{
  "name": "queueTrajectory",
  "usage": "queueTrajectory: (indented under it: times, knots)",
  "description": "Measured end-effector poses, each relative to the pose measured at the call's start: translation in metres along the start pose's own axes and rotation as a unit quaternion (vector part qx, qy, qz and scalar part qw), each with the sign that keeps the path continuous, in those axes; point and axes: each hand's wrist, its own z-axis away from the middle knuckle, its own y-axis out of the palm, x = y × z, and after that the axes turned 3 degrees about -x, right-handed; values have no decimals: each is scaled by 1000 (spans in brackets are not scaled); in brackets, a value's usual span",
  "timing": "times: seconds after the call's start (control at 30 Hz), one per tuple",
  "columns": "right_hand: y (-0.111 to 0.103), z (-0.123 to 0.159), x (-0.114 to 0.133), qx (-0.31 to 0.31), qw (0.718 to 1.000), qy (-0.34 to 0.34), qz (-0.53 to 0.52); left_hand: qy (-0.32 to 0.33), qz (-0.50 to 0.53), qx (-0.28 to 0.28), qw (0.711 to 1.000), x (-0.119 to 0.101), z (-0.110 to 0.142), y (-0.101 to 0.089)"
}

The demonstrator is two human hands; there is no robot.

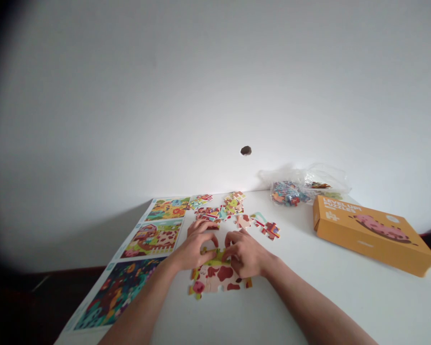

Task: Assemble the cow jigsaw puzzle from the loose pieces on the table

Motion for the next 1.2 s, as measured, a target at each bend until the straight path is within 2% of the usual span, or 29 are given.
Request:
queueTrajectory:
  times: [0.17,0.23,0.3,0.37,0.43,0.5,0.57,0.7,0.83,0.97,1.1,1.2]
  knots:
    - [1,1,-5,2,1000,14,8,11,1,30,999,-2,0,1]
    - [-3,1,-10,-24,998,41,42,13,-4,36,999,-1,0,1]
    - [-10,1,-16,-75,986,114,100,12,-5,40,999,0,0,2]
    - [-18,3,-25,-120,957,213,157,9,-6,41,999,1,0,2]
    - [-24,6,-33,-125,928,297,186,8,-6,38,999,1,0,3]
    - [-25,8,-40,-105,914,342,192,9,-6,32,999,1,1,3]
    - [-24,9,-42,-85,914,349,189,11,-6,28,1000,1,2,4]
    - [-17,7,-39,-77,932,305,180,10,-11,11,1000,4,2,6]
    - [-14,7,-37,-76,944,271,174,-40,-40,-44,997,12,-1,11]
    - [-15,8,-38,-93,936,283,187,-92,-69,-91,989,19,-3,16]
    - [-12,6,-36,-117,930,295,185,-115,-78,-108,984,22,-4,19]
    - [-9,3,-33,-111,937,277,180,-138,-94,-124,978,24,-5,19]
